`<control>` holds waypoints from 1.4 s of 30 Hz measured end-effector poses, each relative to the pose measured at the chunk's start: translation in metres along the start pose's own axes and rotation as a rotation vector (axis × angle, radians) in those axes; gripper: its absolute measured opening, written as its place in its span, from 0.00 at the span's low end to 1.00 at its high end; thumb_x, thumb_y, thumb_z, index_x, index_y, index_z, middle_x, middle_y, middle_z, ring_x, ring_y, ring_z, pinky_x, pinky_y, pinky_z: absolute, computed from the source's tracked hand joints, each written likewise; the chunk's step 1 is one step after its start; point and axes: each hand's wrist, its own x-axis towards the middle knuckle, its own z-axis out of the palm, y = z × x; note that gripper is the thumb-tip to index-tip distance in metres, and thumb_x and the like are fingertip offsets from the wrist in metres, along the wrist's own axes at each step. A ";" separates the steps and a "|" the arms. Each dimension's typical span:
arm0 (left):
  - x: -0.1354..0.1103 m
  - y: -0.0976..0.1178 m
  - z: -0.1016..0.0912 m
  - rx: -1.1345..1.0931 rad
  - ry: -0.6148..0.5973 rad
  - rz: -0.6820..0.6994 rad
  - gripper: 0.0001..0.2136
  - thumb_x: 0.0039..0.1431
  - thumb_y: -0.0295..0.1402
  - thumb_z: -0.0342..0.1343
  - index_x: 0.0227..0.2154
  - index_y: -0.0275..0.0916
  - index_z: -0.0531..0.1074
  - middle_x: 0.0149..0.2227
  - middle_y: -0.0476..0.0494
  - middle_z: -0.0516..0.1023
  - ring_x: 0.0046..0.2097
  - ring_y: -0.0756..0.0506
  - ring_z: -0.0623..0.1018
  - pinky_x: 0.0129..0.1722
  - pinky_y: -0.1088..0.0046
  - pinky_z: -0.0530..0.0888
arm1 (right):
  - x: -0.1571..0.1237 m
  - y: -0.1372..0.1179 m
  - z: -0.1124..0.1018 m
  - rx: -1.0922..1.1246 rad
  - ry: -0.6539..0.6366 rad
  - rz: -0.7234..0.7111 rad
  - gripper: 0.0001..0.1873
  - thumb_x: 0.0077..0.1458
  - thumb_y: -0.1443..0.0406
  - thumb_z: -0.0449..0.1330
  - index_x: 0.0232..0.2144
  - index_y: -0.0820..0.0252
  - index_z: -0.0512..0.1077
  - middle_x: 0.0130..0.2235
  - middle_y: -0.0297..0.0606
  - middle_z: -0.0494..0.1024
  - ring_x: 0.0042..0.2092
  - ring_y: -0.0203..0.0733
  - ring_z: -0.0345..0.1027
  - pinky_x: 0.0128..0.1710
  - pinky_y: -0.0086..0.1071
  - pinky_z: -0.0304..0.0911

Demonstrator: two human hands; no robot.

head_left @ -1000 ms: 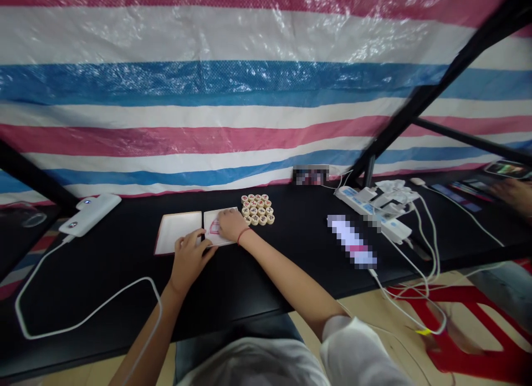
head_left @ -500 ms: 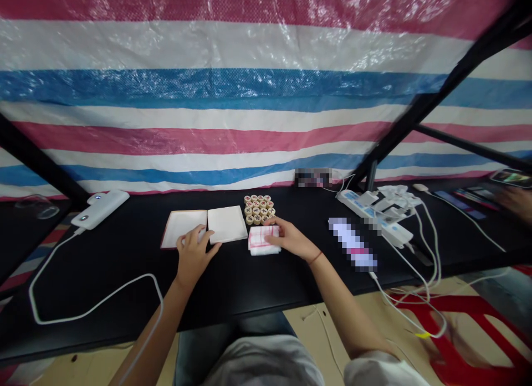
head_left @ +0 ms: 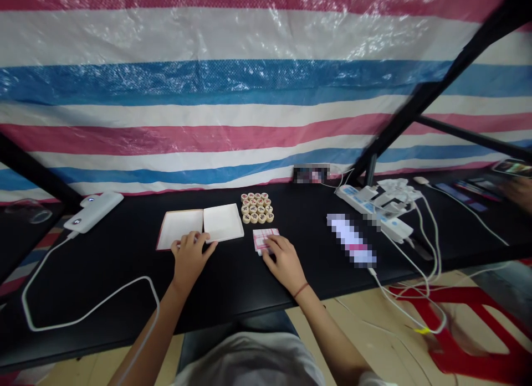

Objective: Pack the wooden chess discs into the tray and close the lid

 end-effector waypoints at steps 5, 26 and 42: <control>0.001 0.002 -0.002 -0.006 -0.014 -0.007 0.12 0.62 0.43 0.51 0.36 0.42 0.74 0.39 0.42 0.75 0.40 0.40 0.72 0.47 0.57 0.58 | 0.010 0.007 0.004 -0.028 0.009 0.051 0.11 0.58 0.62 0.56 0.40 0.59 0.74 0.44 0.44 0.75 0.47 0.48 0.65 0.46 0.41 0.60; 0.018 -0.001 0.015 0.015 -0.039 0.015 0.13 0.63 0.44 0.50 0.34 0.42 0.76 0.33 0.43 0.76 0.38 0.42 0.71 0.45 0.59 0.56 | 0.016 0.018 0.008 -0.069 0.039 0.105 0.09 0.57 0.63 0.56 0.38 0.58 0.75 0.46 0.42 0.75 0.49 0.47 0.64 0.48 0.40 0.56; 0.020 0.011 -0.008 -0.306 0.088 0.259 0.12 0.64 0.39 0.48 0.38 0.40 0.76 0.40 0.38 0.75 0.44 0.41 0.72 0.46 0.62 0.67 | 0.048 -0.047 0.009 0.015 -0.118 -0.281 0.10 0.58 0.66 0.54 0.29 0.60 0.75 0.28 0.38 0.75 0.32 0.40 0.67 0.36 0.32 0.64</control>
